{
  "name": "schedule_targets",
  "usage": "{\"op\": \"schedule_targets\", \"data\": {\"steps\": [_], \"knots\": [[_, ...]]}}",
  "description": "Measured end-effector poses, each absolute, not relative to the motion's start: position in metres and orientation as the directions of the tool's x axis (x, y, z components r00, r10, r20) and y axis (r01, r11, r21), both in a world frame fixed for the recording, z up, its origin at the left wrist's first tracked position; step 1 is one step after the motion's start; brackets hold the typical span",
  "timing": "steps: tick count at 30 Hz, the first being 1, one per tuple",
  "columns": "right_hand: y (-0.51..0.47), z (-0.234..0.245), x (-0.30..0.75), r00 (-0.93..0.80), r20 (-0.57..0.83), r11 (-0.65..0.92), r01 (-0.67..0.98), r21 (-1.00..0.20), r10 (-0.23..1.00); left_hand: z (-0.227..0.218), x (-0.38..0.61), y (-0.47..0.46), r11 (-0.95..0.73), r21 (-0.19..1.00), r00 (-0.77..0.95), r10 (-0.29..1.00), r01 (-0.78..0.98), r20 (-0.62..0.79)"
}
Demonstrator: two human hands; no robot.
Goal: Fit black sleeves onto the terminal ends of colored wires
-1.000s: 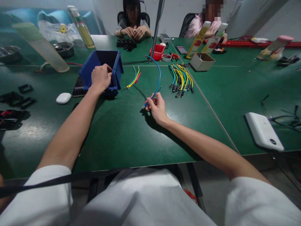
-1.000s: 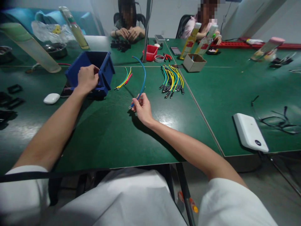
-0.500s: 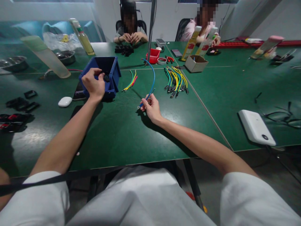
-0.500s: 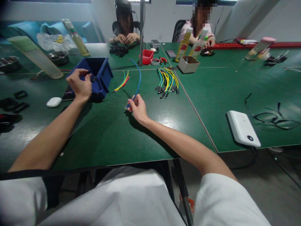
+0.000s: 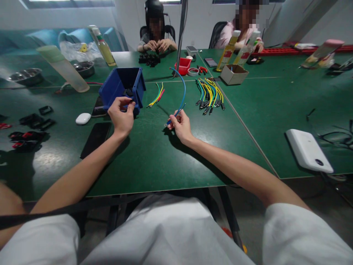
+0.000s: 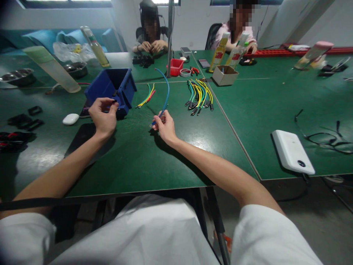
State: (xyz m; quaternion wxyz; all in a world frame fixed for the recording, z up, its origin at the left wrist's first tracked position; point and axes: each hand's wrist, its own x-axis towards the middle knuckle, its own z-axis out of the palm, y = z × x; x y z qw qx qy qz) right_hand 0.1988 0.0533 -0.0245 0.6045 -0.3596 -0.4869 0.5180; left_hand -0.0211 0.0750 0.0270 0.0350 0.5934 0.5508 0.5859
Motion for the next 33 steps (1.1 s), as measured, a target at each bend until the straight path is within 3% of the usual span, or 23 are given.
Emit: {"op": "schedule_targets", "data": {"steps": [15, 33], "knots": [[0.053, -0.025, 0.2, -0.018, 0.232, 0.217, -0.283, -0.934, 0.973, 0.013, 0.011, 0.026, -0.372, 0.776, -0.14, 0.854, 0.51, 0.501], [0.039, -0.016, 0.197, -0.02, 0.216, 0.205, -0.243, -0.948, 0.976, 0.002, 0.011, 0.006, -0.498, 0.533, 0.247, 0.846, 0.684, 0.474]]}}
